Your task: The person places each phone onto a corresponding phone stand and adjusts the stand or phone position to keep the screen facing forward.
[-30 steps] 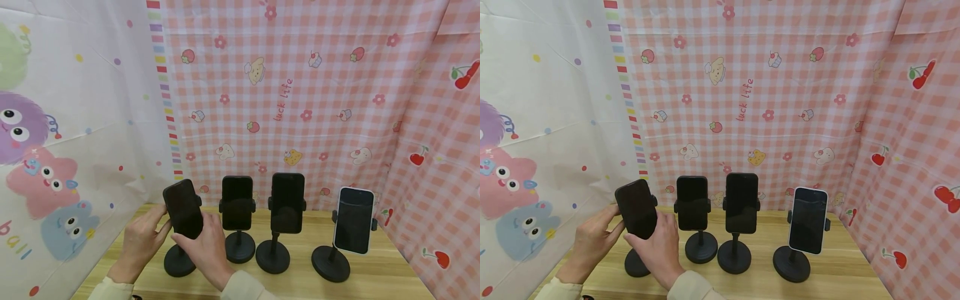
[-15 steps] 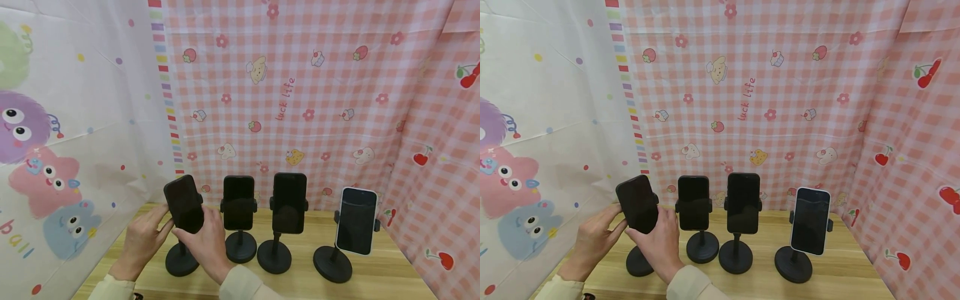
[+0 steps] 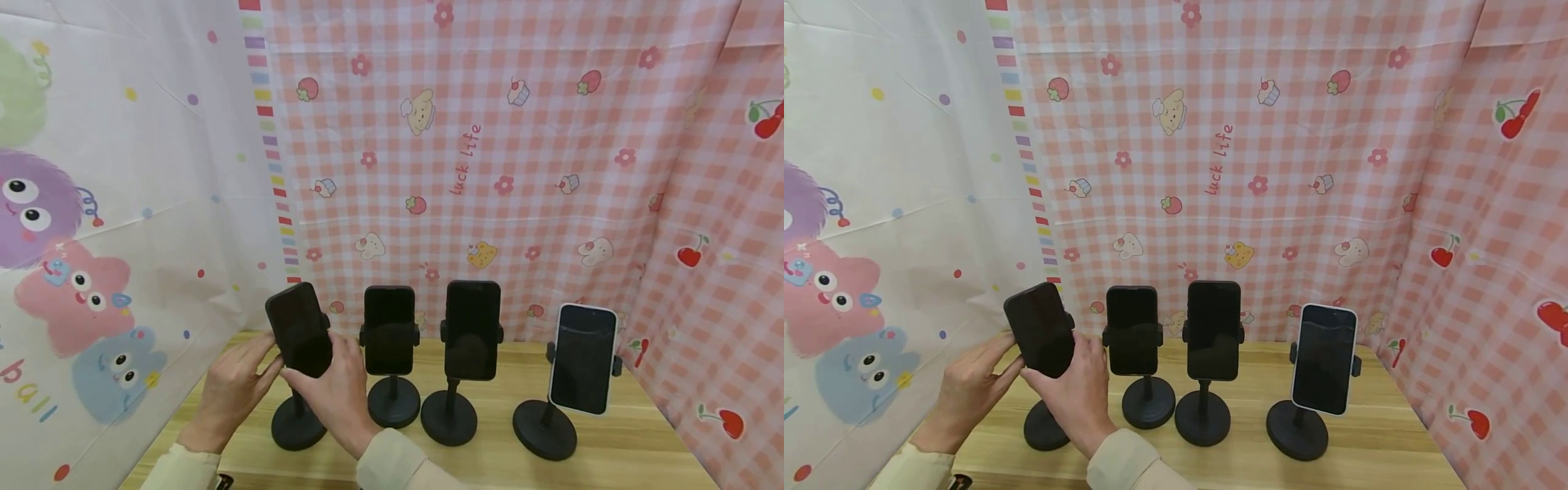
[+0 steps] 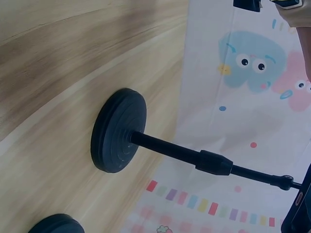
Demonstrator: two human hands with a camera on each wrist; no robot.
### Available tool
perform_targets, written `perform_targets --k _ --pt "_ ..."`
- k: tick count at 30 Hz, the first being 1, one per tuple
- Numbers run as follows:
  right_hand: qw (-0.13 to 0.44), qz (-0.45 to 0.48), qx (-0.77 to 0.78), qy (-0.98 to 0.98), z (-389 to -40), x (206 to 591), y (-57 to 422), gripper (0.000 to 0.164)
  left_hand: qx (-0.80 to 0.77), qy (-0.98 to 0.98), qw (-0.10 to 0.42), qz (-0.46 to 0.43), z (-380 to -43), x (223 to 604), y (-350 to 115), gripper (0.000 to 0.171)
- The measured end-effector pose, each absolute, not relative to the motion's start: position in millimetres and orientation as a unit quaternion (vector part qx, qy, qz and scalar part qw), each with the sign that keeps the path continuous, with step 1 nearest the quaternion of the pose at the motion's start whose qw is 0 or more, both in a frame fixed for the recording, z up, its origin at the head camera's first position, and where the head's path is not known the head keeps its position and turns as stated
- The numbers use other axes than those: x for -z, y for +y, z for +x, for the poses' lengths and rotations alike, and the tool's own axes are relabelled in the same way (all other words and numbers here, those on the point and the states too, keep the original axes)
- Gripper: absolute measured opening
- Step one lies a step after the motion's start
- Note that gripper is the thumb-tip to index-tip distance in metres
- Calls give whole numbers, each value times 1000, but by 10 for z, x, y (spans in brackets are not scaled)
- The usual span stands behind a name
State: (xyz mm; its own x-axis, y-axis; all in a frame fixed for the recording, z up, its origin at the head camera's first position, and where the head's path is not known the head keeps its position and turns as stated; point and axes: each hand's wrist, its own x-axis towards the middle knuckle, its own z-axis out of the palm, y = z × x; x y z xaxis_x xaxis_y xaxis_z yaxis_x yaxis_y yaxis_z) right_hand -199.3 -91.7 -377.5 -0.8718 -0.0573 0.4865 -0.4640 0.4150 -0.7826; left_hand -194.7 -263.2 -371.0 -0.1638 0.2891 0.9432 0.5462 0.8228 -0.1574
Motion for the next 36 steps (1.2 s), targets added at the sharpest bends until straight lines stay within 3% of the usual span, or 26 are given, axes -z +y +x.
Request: perform_targets --k 22,32,36 --pt "199 138 -507 -827 -2027 3814 -940 88 47 -720 618 -313 -1948 3698 -2674 40" --pt "184 129 -515 -827 -2025 3803 -971 91 134 -755 566 -304 -1919 3700 -2691 44" --pt "188 123 -511 -829 -2029 3803 -984 90 201 -809 495 -246 -1862 3683 -2665 41"
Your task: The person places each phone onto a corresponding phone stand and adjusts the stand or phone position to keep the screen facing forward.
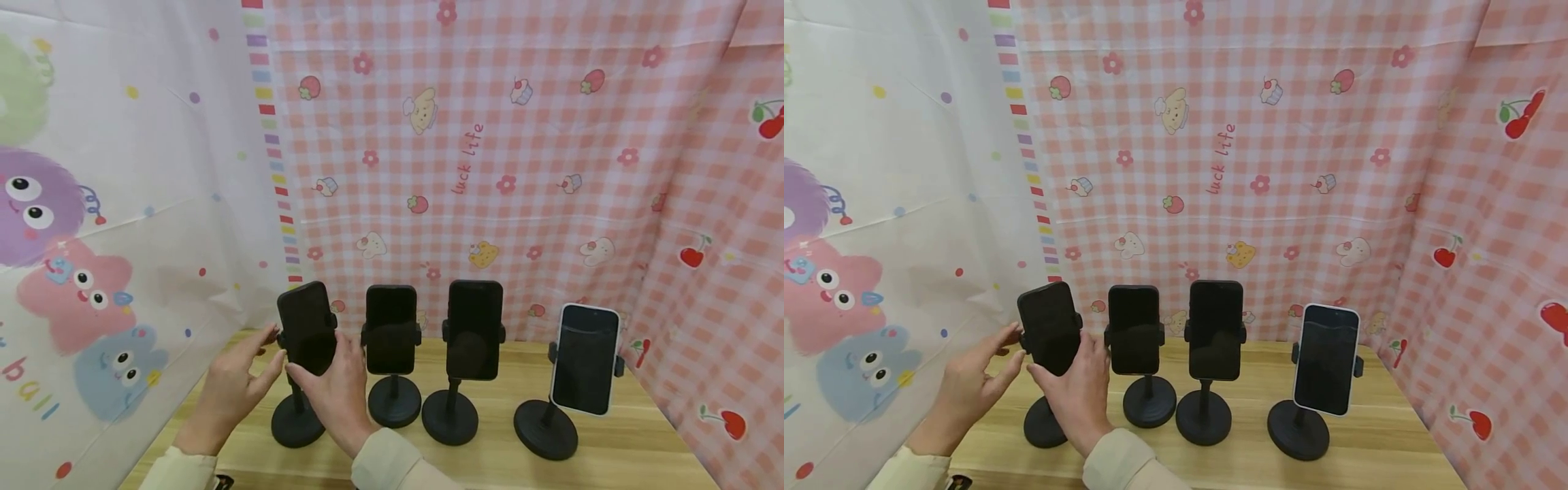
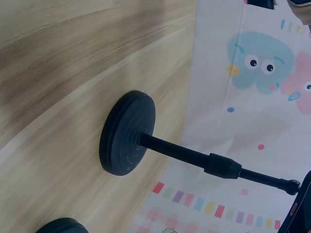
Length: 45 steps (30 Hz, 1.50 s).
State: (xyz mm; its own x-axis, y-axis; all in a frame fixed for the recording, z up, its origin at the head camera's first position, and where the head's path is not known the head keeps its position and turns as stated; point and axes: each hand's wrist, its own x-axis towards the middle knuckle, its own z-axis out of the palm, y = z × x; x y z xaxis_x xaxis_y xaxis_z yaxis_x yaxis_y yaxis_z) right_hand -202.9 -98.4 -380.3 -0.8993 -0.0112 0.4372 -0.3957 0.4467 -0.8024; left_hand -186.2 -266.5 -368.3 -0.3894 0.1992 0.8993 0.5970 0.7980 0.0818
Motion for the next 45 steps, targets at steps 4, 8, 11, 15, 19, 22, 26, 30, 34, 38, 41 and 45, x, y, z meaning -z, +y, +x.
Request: perform_targets --k 4,8,11,15,19,22,26,30,34,38,41,45 --pt "190 117 -511 -830 -2026 3802 -992 90 272 -866 390 -153 -1822 3615 -2584 34" --pt "190 111 -517 -827 -2018 3803 -1009 87 311 -877 349 -112 -1828 3552 -2516 26" --pt "192 107 -521 -825 -2014 3804 -1023 85 320 -877 346 -96 -1832 3530 -2490 21" --pt "196 101 -516 -828 -2011 3807 -1038 86 331 -877 339 -82 -1829 3507 -2453 17" --pt "196 95 -513 -830 -2014 3814 -1047 87 336 -881 328 -62 -1834 3494 -2410 16" --pt "193 95 -516 -829 -2015 3819 -1056 89 330 -882 333 -50 -1839 3497 -2386 14" --pt "190 93 -518 -829 -2010 3819 -1064 90 324 -877 351 -53 -1843 3502 -2366 13" --pt "182 94 -517 -831 -2002 3817 -1065 90 326 -875 354 -52 -1843 3503 -2370 15" --pt "175 105 -522 -828 -1995 3818 -1064 86 322 -877 352 -52 -1840 3514 -2410 15" --pt "184 129 -530 -818 -2006 3817 -1044 71 319 -874 359 -74 -1845 3538 -2456 15" --pt "183 151 -533 -812 -2021 3801 -1020 62 324 -868 366 -90 -1853 3564 -2490 13" --pt "171 179 -540 -804 -2039 3758 -990 55 336 -863 365 -98 -1858 3586 -2531 12"
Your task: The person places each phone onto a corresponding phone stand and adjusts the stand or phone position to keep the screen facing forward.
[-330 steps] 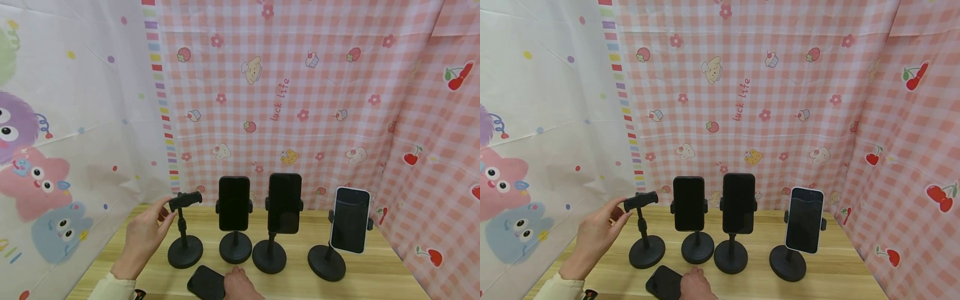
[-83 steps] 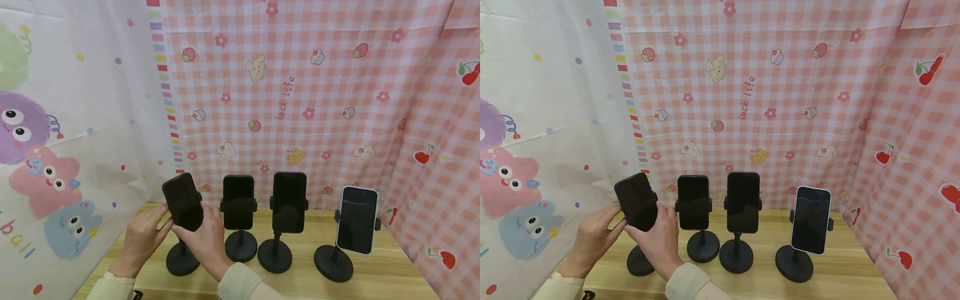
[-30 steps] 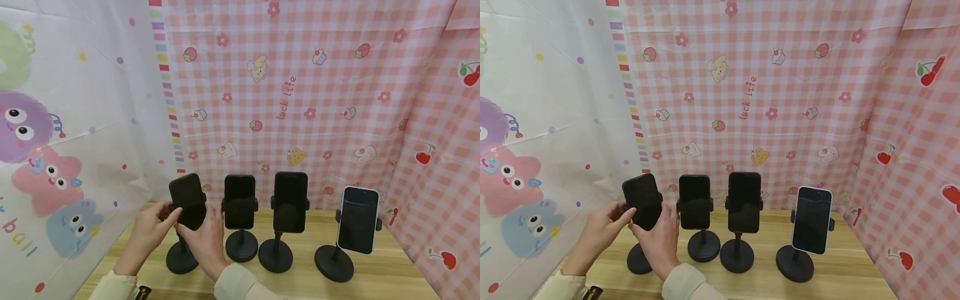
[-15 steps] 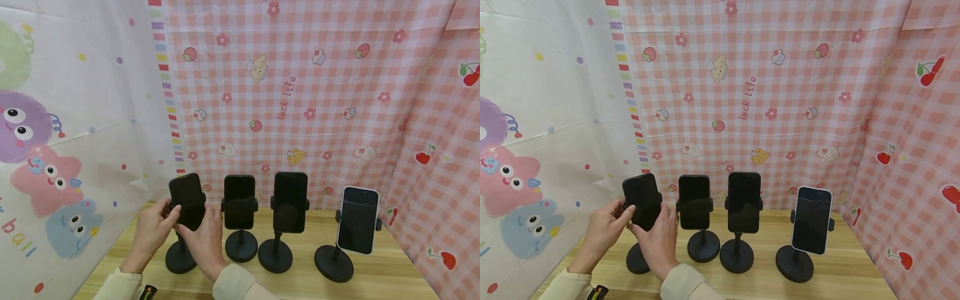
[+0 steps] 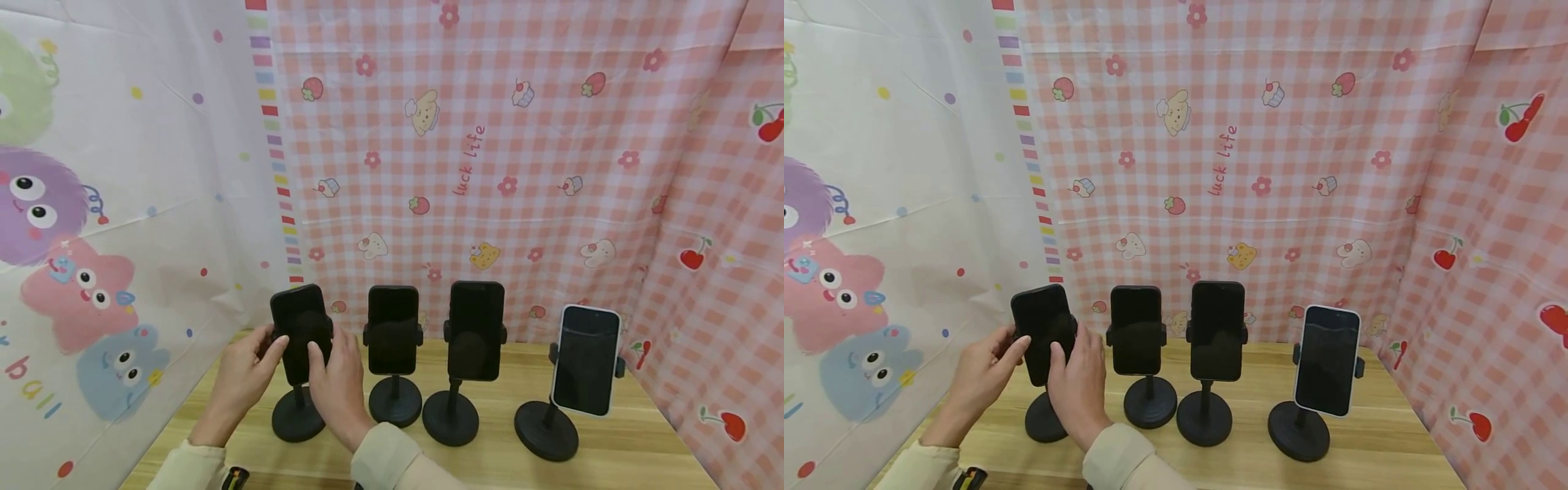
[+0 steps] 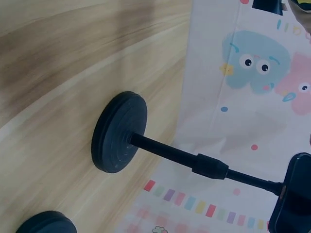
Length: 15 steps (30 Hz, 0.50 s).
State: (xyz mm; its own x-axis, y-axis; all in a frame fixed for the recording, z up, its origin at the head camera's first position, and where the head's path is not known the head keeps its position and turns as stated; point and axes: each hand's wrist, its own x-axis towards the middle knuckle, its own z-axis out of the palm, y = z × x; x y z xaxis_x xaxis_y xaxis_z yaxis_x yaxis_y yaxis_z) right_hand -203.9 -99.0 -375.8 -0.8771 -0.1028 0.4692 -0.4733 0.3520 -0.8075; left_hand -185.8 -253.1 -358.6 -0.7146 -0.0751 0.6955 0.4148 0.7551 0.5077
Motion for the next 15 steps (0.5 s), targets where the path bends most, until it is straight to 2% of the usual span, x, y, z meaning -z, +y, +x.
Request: perform_targets --k 6,15 --pt "166 202 -559 -787 -2066 3699 -979 49 349 -862 352 -104 -1856 3583 -2582 10" --pt "175 185 -575 -777 -2086 3677 -997 41 354 -861 345 -122 -1882 3605 -2649 17"
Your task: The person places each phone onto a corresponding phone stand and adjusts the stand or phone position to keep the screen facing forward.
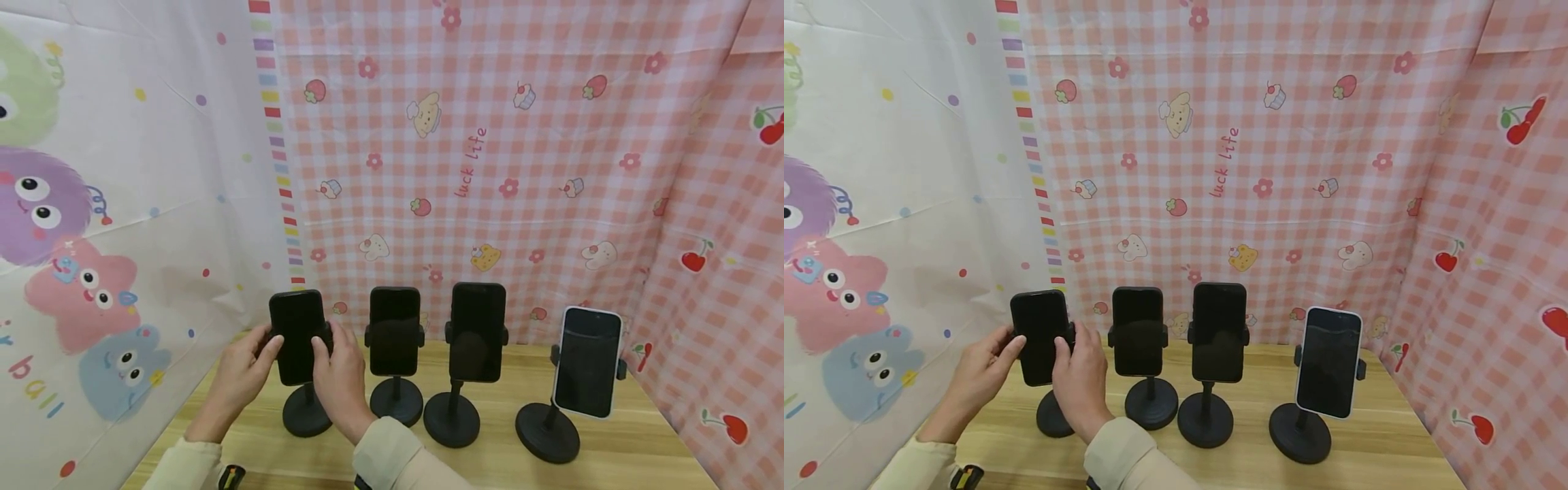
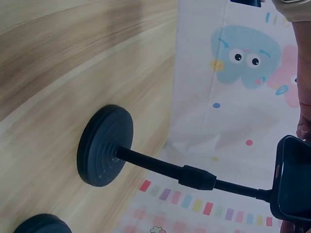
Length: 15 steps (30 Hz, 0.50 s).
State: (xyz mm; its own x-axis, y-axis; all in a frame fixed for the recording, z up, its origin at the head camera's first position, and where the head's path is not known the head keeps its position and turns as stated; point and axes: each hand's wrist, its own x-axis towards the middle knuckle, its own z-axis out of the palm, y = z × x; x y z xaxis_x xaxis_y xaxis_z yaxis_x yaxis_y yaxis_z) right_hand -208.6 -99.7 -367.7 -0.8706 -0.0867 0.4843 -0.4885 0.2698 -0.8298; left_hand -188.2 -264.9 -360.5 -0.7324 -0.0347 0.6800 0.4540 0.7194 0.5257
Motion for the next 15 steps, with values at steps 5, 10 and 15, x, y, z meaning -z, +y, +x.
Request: perform_targets --k 5,10,15 --pt "173 173 -586 -772 -2075 3666 -1008 35 357 -859 347 -121 -1907 3620 -2672 19" --pt "178 172 -586 -771 -2064 3664 -1010 32 353 -858 353 -120 -1927 3633 -2682 21" --pt "184 172 -579 -775 -2070 3650 -1007 31 348 -859 357 -116 -1945 3630 -2669 24"
